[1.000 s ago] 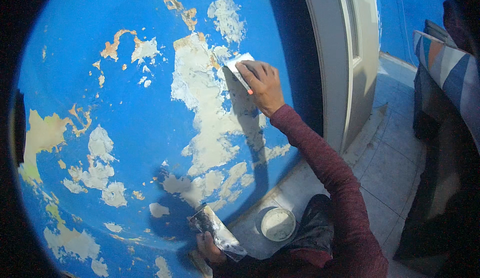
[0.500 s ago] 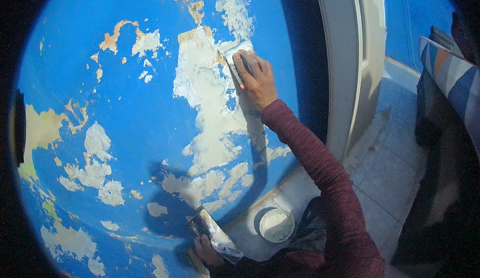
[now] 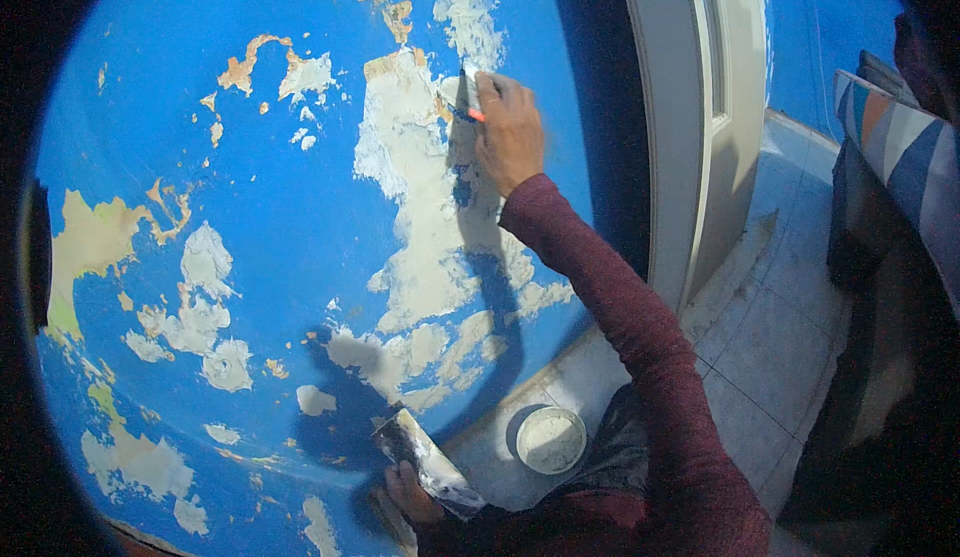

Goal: The person applies white plaster to a blue wall using a putty knife and a hawk. They repeatedly scoop plaster from the hawk and spread it onto the wall, covering patches of peeling paint.

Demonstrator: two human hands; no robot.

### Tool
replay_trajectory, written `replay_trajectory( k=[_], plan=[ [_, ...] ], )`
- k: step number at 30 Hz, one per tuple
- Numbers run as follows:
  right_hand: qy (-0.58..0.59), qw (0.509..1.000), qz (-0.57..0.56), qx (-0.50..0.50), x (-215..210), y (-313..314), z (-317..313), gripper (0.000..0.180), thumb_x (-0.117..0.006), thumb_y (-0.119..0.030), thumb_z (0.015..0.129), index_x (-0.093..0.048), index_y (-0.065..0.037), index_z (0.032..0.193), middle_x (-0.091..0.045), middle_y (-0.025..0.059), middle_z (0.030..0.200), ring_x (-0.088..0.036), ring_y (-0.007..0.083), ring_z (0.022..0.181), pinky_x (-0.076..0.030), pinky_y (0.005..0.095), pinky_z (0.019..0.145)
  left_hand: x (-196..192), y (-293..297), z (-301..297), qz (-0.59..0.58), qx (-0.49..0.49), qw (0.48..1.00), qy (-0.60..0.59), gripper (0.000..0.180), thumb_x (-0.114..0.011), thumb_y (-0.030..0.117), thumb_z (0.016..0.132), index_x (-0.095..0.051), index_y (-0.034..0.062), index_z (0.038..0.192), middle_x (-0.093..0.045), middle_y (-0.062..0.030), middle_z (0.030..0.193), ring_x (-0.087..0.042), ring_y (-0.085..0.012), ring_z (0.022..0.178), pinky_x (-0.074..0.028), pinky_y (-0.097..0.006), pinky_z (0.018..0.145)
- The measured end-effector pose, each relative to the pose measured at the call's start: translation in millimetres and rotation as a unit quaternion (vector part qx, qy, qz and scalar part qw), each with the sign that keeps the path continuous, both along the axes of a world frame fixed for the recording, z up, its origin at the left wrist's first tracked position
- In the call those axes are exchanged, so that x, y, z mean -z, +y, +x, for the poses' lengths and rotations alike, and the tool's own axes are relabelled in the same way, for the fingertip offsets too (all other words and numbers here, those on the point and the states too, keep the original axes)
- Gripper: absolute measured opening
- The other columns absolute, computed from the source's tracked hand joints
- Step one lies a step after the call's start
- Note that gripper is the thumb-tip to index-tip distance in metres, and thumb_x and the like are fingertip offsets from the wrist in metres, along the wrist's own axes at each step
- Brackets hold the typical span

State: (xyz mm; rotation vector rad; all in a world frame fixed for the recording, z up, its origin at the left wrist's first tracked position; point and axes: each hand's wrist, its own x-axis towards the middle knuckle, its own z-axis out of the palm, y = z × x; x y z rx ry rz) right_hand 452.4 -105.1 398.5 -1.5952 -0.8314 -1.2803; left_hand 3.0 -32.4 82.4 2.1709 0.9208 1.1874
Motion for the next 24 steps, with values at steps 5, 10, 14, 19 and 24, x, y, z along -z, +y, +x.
replay_trajectory(
  k=[5,10,14,19,24],
  plan=[
    [-0.041,0.999,-0.012,-0.014,13,21,-26,0.065,-0.057,0.008,0.077,-0.051,-0.012,0.138,-0.057,0.0108,0.129,-0.054,0.0317,0.113,-0.046,0.0422,0.096,35,11,-7,-0.016,-0.021,0.999,-0.018,0.031,-0.056,0.028,0.095,-0.053,-0.0031,0.091,-0.052,-0.0191,0.087,-0.055,-0.0334,0.076,-0.043,-0.043,0.063],
    [-0.061,0.993,-0.093,-0.028,53,7,-28,0.063,-0.057,0.003,0.081,-0.049,-0.014,0.141,-0.056,0.0075,0.133,-0.054,0.0276,0.116,-0.043,0.0404,0.096,-5,-5,13,-0.061,0.028,0.995,-0.072,0.032,-0.056,0.029,0.095,-0.053,-0.003,0.092,-0.052,-0.019,0.087,-0.054,-0.0337,0.074,-0.043,-0.044,0.067],
    [-0.062,0.99,-0.12,-0.031,65,-12,-27,0.058,-0.058,-0.003,0.084,-0.051,-0.017,0.14,-0.057,0.0052,0.133,-0.054,0.0262,0.117,-0.042,0.0392,0.092,-19,-5,15,-0.129,0.042,0.981,-0.14,0.032,-0.059,0.031,0.093,-0.052,-0.001,0.093,-0.052,-0.0179,0.087,-0.054,-0.0333,0.075,-0.043,-0.044,0.067],
    [-0.08,0.995,-0.054,0.021,32,-24,16,0.056,-0.056,-0.003,0.083,-0.052,-0.016,0.137,-0.058,0.0058,0.126,-0.054,0.0262,0.114,-0.042,0.0411,0.088,9,7,2,0.141,-0.022,0.989,0.037,0.031,-0.057,0.032,0.093,-0.055,0.0008,0.095,-0.053,-0.0195,0.087,-0.055,-0.0354,0.08,-0.044,-0.047,0.068],
    [-0.091,0.993,-0.073,0.024,23,-21,31,0.057,-0.056,-0.004,0.085,-0.049,-0.015,0.14,-0.055,0.0077,0.132,-0.052,0.0288,0.12,-0.044,0.0413,0.093,-49,-22,6,-0.197,-0.071,0.976,-0.063,0.035,-0.057,0.034,0.089,-0.058,-0.0008,0.093,-0.056,-0.0215,0.087,-0.054,-0.0405,0.084,-0.043,-0.051,0.072]
  ],
)
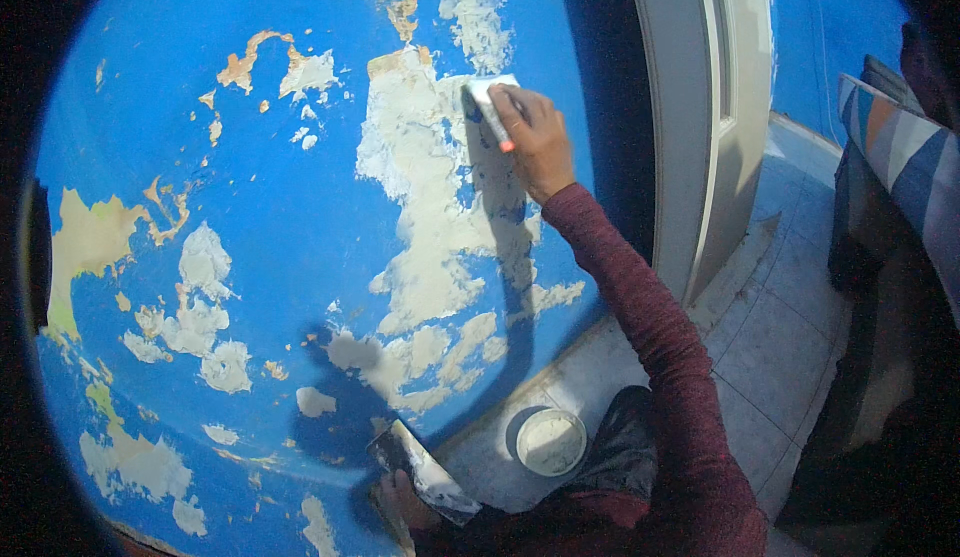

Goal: The person applies white plaster to a blue wall using a putty knife and a hawk. They repeatedly scoop plaster from the hawk and spread it onto the wall, covering patches of peeling paint.

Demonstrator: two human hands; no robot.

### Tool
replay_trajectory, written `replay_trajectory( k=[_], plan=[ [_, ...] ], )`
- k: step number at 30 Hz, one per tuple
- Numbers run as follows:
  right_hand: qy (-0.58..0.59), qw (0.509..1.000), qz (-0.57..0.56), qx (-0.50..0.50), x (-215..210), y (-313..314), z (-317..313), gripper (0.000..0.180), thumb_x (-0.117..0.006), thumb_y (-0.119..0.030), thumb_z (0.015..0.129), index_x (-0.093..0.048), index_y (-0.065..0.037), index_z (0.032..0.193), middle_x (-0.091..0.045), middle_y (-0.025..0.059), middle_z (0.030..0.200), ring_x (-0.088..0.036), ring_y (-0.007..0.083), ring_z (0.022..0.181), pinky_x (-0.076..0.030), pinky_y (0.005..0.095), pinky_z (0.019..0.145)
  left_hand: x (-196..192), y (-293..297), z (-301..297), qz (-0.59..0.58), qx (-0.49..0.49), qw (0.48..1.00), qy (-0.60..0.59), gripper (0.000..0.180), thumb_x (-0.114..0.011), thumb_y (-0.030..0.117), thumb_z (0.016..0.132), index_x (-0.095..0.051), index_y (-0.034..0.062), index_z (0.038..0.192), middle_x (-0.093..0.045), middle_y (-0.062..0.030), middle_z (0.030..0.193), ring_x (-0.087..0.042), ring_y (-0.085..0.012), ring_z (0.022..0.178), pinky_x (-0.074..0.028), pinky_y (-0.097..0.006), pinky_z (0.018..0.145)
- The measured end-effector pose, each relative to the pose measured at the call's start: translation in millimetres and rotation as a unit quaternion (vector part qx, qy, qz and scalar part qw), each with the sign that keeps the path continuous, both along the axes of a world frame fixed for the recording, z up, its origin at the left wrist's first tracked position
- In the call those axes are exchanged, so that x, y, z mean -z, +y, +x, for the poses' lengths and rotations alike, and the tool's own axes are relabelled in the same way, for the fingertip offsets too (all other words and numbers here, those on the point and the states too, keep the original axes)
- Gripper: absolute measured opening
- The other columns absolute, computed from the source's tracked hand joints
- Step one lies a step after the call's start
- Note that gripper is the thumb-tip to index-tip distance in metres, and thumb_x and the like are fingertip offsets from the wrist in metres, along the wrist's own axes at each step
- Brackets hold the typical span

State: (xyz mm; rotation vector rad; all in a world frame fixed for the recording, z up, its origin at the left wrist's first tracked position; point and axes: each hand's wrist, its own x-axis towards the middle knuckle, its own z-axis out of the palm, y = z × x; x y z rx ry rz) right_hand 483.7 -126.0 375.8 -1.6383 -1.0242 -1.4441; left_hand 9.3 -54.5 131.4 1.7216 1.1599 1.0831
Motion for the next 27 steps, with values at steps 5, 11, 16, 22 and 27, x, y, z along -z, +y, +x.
replay_trajectory(
  k=[5,11,16,22,27],
  plan=[
    [0.001,1.0,-0.02,0.01,53,21,16,0.062,-0.054,-0.006,0.087,-0.042,-0.018,0.146,-0.044,0.0082,0.145,-0.044,0.0311,0.132,-0.04,0.0438,0.106,20,7,-2,-0.044,0.021,0.996,-0.074,0.034,-0.054,0.029,0.095,-0.054,-0.0039,0.102,-0.059,-0.0112,0.094,-0.056,-0.0191,0.084,-0.047,-0.036,0.077],
    [0.028,0.998,-0.053,-0.002,82,14,13,0.063,-0.055,-0.005,0.087,-0.041,-0.018,0.147,-0.044,0.0092,0.145,-0.043,0.0311,0.133,-0.038,0.0447,0.108,33,11,-1,0.055,0.018,0.997,-0.047,0.037,-0.058,0.036,0.089,-0.059,-0.0007,0.091,-0.056,-0.0222,0.086,-0.055,-0.0404,0.079,-0.042,-0.048,0.071],
    [0.08,0.995,-0.053,-0.02,95,-16,-1,0.057,-0.057,0.0,0.088,-0.047,-0.015,0.143,-0.051,0.0133,0.136,-0.052,0.0331,0.12,-0.041,0.0451,0.104,44,13,2,-0.021,0.057,0.985,-0.159,0.036,-0.061,0.037,0.088,-0.058,0.0016,0.095,-0.056,-0.0221,0.091,-0.058,-0.0411,0.081,-0.044,-0.046,0.065],
    [0.161,0.984,0.074,0.006,29,-5,-17,0.063,-0.06,0.005,0.078,-0.046,-0.005,0.139,-0.053,0.016,0.124,-0.052,0.0356,0.112,-0.047,0.0415,0.094,40,12,-6,0.253,0.056,0.951,0.166,0.036,-0.063,0.037,0.085,-0.059,0.0027,0.096,-0.056,-0.0224,0.094,-0.058,-0.0396,0.082,-0.045,-0.047,0.067],
    [0.128,0.989,0.069,0.004,26,35,-39,0.067,-0.061,0.006,0.078,-0.046,-0.008,0.142,-0.054,0.0149,0.127,-0.053,0.0342,0.114,-0.048,0.0404,0.094,67,20,-12,0.276,0.062,0.957,0.061,0.033,-0.059,0.034,0.091,-0.056,0.0034,0.103,-0.056,-0.0205,0.093,-0.056,-0.0377,0.077,-0.045,-0.049,0.066]
  ],
)
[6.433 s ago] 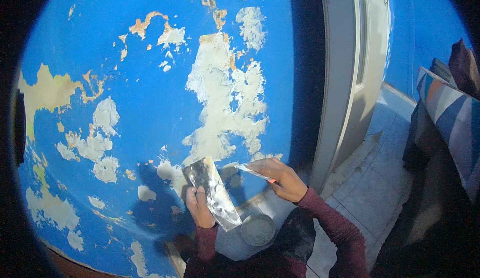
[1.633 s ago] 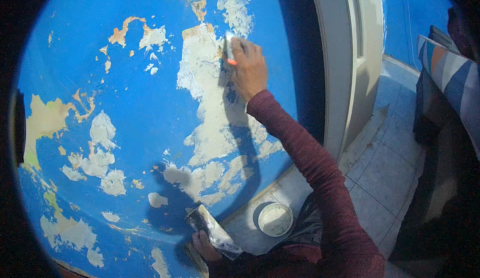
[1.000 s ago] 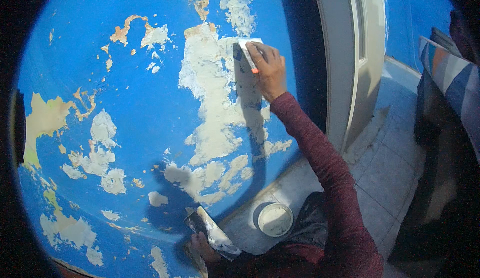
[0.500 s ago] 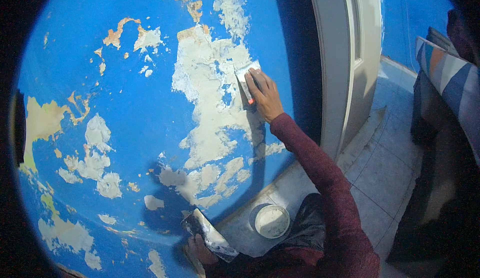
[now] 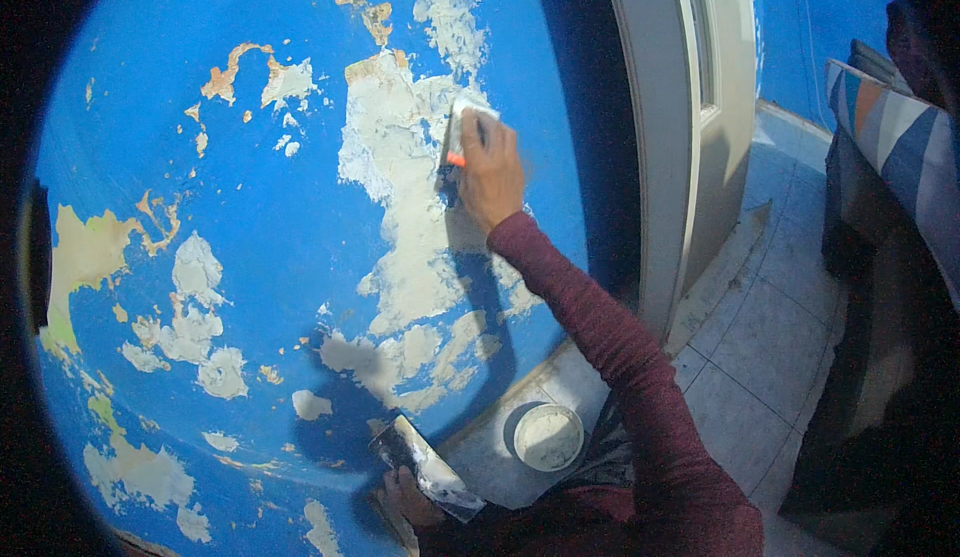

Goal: The person applies white plaster to a blue wall using a putty knife and a hawk. They repeatedly scoop plaster from the hawk and spread it onto the wall, covering patches of peeling paint.

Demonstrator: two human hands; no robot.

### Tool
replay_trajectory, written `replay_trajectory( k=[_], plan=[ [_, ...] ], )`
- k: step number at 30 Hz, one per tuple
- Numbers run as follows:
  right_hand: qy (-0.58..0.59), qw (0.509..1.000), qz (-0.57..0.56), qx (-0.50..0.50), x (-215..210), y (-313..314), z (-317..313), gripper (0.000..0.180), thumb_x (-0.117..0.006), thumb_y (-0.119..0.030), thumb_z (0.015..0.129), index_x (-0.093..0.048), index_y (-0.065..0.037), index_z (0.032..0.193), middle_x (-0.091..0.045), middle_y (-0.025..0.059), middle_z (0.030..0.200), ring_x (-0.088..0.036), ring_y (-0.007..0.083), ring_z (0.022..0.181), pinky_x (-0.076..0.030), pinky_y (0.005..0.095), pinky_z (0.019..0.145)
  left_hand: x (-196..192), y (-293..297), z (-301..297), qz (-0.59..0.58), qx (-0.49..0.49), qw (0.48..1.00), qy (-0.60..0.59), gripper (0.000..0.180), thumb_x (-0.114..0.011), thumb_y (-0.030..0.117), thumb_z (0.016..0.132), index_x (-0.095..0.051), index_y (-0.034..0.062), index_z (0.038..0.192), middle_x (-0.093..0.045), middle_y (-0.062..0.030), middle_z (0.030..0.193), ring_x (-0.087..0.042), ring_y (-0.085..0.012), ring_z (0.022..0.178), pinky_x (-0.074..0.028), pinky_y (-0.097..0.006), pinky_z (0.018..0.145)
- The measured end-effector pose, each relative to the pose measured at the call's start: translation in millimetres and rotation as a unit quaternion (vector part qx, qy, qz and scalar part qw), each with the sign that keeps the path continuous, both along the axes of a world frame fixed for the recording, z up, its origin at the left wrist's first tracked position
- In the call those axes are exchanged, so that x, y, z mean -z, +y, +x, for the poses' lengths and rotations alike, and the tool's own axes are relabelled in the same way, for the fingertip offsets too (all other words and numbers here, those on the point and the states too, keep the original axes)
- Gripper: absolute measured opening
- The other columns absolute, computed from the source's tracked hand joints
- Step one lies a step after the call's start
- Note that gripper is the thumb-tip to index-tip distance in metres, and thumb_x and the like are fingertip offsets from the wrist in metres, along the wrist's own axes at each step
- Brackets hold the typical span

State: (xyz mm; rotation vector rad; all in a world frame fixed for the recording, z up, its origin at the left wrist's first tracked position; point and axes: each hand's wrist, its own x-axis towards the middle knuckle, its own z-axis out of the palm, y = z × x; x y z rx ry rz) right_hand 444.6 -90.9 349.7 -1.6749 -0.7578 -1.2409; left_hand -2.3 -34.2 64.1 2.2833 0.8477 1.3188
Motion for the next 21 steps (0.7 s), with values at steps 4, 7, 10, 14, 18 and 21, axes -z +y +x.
replay_trajectory(
  k=[4,7,10,14,18,21],
  plan=[
    [-0.038,0.998,-0.037,-0.036,23,-4,-16,0.068,-0.057,0.008,0.079,-0.046,-0.013,0.143,-0.055,0.012,0.13,-0.053,0.0314,0.114,-0.047,0.0411,0.095,-11,-4,13,-0.336,0.071,0.924,-0.169,0.039,-0.057,0.039,0.095,-0.052,0.0037,0.11,-0.055,-0.018,0.092,-0.055,-0.0379,0.075,-0.044,-0.052,0.067],
    [-0.056,0.992,-0.102,-0.05,40,-21,-11,0.056,-0.053,-0.006,0.086,-0.047,-0.013,0.141,-0.053,0.0093,0.132,-0.051,0.029,0.12,-0.043,0.0413,0.093,13,3,7,-0.246,0.064,0.963,-0.087,0.042,-0.059,0.041,0.094,-0.052,0.0042,0.115,-0.057,-0.0209,0.1,-0.056,-0.0396,0.08,-0.045,-0.053,0.071],
    [-0.057,0.985,-0.136,-0.091,53,-41,-7,0.054,-0.055,-0.008,0.085,-0.05,-0.014,0.139,-0.054,0.0089,0.131,-0.052,0.0288,0.12,-0.042,0.0415,0.091,29,7,1,-0.172,0.059,0.983,-0.039,0.045,-0.06,0.039,0.093,-0.051,0.0048,0.121,-0.056,-0.0251,0.11,-0.057,-0.0418,0.086,-0.046,-0.054,0.074],
    [-0.041,0.995,-0.069,-0.061,50,-52,15,0.066,-0.058,0.007,0.073,-0.052,-0.012,0.136,-0.055,0.0105,0.127,-0.053,0.0303,0.116,-0.042,0.0428,0.092,26,13,-7,0.013,0.008,0.997,0.072,0.048,-0.061,0.039,0.092,-0.051,0.0055,0.125,-0.054,-0.0288,0.118,-0.057,-0.0446,0.091,-0.047,-0.055,0.077],
    [-0.033,0.999,0.001,-0.022,0,-44,26,0.07,-0.058,0.011,0.068,-0.052,-0.009,0.135,-0.055,0.012,0.125,-0.052,0.0319,0.114,-0.044,0.0442,0.093,6,4,-7,0.166,-0.04,0.976,0.137,0.041,-0.064,0.034,0.088,-0.055,0.0046,0.115,-0.058,-0.027,0.112,-0.057,-0.0451,0.087,-0.046,-0.055,0.071],
    [-0.026,0.999,-0.001,-0.03,-17,-25,21,0.068,-0.059,0.009,0.07,-0.051,-0.009,0.135,-0.055,0.012,0.126,-0.052,0.0322,0.114,-0.044,0.0444,0.094,-9,-3,-3,-0.077,-0.025,0.995,0.066,0.032,-0.065,0.029,0.086,-0.057,0.0044,0.105,-0.059,-0.0246,0.103,-0.056,-0.0434,0.083,-0.044,-0.055,0.067]
  ],
)
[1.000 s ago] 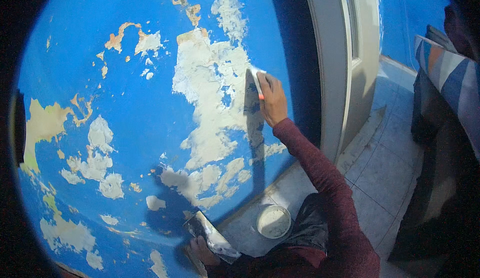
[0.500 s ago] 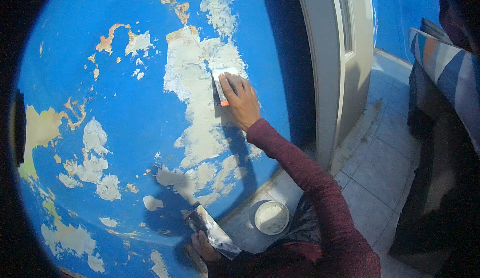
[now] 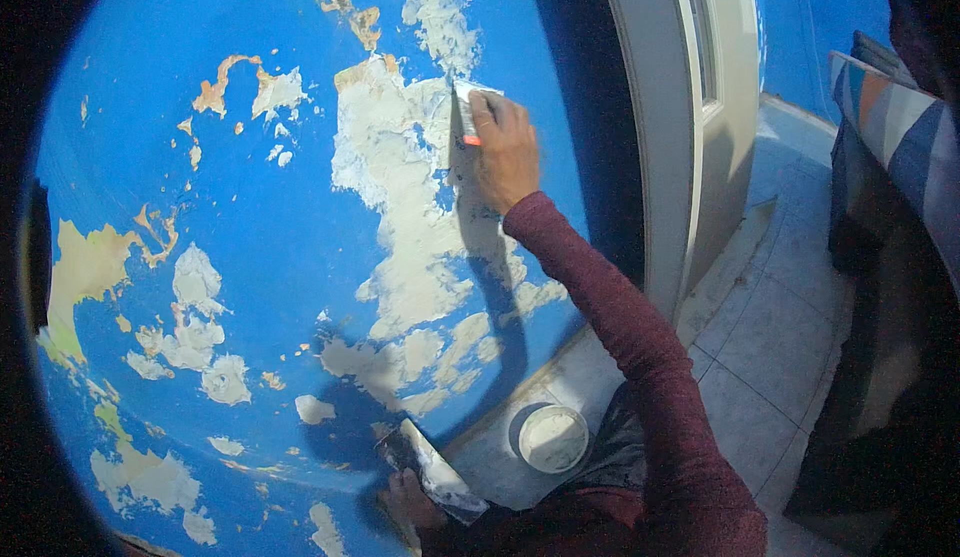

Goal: The person applies white plaster to a blue wall using a putty knife and a hawk. They repeatedly scoop plaster from the hawk and spread it onto the wall, covering patches of peeling paint.

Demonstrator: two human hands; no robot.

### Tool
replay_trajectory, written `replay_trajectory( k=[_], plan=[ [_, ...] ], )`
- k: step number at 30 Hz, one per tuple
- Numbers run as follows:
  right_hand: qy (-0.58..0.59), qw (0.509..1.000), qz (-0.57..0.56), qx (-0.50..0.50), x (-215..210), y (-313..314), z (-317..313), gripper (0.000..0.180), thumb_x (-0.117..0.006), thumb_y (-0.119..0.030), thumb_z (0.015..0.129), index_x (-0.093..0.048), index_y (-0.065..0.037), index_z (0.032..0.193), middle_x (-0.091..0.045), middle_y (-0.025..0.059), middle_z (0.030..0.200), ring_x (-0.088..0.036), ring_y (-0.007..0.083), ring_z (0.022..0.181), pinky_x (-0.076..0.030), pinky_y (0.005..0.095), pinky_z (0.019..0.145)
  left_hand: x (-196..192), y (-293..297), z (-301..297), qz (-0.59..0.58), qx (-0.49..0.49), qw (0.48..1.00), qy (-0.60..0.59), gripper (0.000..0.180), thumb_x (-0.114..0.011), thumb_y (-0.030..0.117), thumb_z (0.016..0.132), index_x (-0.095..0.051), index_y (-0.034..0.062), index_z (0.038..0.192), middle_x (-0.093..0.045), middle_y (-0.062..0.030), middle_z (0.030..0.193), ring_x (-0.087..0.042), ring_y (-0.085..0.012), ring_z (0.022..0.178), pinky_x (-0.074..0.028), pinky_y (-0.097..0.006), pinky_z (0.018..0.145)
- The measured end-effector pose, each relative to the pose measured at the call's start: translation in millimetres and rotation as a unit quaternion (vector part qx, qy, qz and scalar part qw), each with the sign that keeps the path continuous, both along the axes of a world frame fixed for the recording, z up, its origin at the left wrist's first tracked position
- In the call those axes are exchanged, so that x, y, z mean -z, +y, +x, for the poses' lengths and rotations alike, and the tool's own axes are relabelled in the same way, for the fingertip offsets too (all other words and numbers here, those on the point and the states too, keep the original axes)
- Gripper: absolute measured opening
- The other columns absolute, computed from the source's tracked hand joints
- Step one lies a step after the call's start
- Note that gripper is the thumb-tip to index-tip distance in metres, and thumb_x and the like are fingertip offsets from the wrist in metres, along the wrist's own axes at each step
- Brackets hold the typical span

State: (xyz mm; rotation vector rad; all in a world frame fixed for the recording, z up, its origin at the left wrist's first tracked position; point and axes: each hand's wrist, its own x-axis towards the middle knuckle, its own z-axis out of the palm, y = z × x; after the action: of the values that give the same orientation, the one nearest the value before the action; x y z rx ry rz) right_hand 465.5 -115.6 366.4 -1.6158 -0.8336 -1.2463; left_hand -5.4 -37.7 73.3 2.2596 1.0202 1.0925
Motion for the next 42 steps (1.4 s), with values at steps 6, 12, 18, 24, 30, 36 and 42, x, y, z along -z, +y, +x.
replay_trajectory(
  k=[6,12,18,24,30,36,42],
  plan=[
    [-0.054,0.996,-0.064,-0.035,24,10,-37,0.066,-0.061,0.006,0.076,-0.052,-0.014,0.138,-0.057,0.0081,0.13,-0.055,0.0294,0.115,-0.044,0.0399,0.094,7,2,14,-0.101,0.005,0.982,-0.159,0.032,-0.064,0.032,0.082,-0.059,0.0028,0.093,-0.056,-0.02,0.088,-0.056,-0.0407,0.078,-0.041,-0.053,0.063],
    [-0.089,0.987,-0.132,-0.013,59,-27,-14,0.049,-0.056,-0.011,0.088,-0.053,-0.017,0.136,-0.056,0.006,0.131,-0.053,0.0264,0.121,-0.043,0.0416,0.095,-6,1,19,-0.138,0.01,0.986,-0.096,0.037,-0.065,0.036,0.082,-0.06,0.003,0.098,-0.056,-0.0204,0.094,-0.056,-0.041,0.081,-0.044,-0.054,0.067],
    [-0.188,0.974,-0.12,0.03,52,-31,42,0.054,-0.058,-0.009,0.088,-0.05,-0.019,0.14,-0.054,0.0056,0.133,-0.051,0.0247,0.124,-0.043,0.0394,0.097,6,6,9,-0.015,0.004,0.999,-0.037,0.03,-0.056,0.026,0.089,-0.056,-0.0025,0.099,-0.058,-0.015,0.093,-0.055,-0.0288,0.083,-0.045,-0.043,0.074],
    [-0.185,0.971,-0.141,0.061,60,-15,76,0.058,-0.057,-0.008,0.089,-0.044,-0.018,0.145,-0.047,0.0067,0.138,-0.045,0.0252,0.129,-0.043,0.0401,0.1,-25,-6,35,-0.156,-0.016,0.982,-0.11,0.028,-0.06,0.028,0.088,-0.057,0.0002,0.092,-0.053,-0.0191,0.086,-0.053,-0.0377,0.075,-0.04,-0.053,0.068],
    [-0.127,0.968,-0.188,0.103,96,-25,72,0.062,-0.057,-0.008,0.087,-0.041,-0.016,0.146,-0.046,0.0086,0.14,-0.044,0.027,0.13,-0.043,0.0417,0.099,5,10,33,0.122,-0.006,0.992,-0.022,0.027,-0.054,0.024,0.092,-0.056,-0.0029,0.091,-0.051,-0.0205,0.086,-0.05,-0.0391,0.077,-0.039,-0.05,0.071],
    [-0.023,0.987,-0.156,0.018,104,-50,42,0.063,-0.056,0.001,0.082,-0.044,-0.01,0.143,-0.052,0.0144,0.132,-0.052,0.0324,0.119,-0.042,0.0432,0.098,-9,4,30,-0.054,0.007,0.998,-0.019,0.027,-0.056,0.024,0.091,-0.057,-0.0034,0.095,-0.055,-0.0231,0.093,-0.056,-0.0409,0.081,-0.043,-0.049,0.07],
    [0.02,0.999,-0.016,0.02,42,-16,15,0.068,-0.057,0.007,0.076,-0.043,-0.006,0.141,-0.052,0.0171,0.128,-0.051,0.038,0.115,-0.042,0.044,0.097,-4,4,17,0.031,0.022,0.999,0.014,0.028,-0.055,0.026,0.093,-0.057,-0.0022,0.095,-0.055,-0.0218,0.091,-0.057,-0.039,0.077,-0.045,-0.046,0.068]
  ],
)
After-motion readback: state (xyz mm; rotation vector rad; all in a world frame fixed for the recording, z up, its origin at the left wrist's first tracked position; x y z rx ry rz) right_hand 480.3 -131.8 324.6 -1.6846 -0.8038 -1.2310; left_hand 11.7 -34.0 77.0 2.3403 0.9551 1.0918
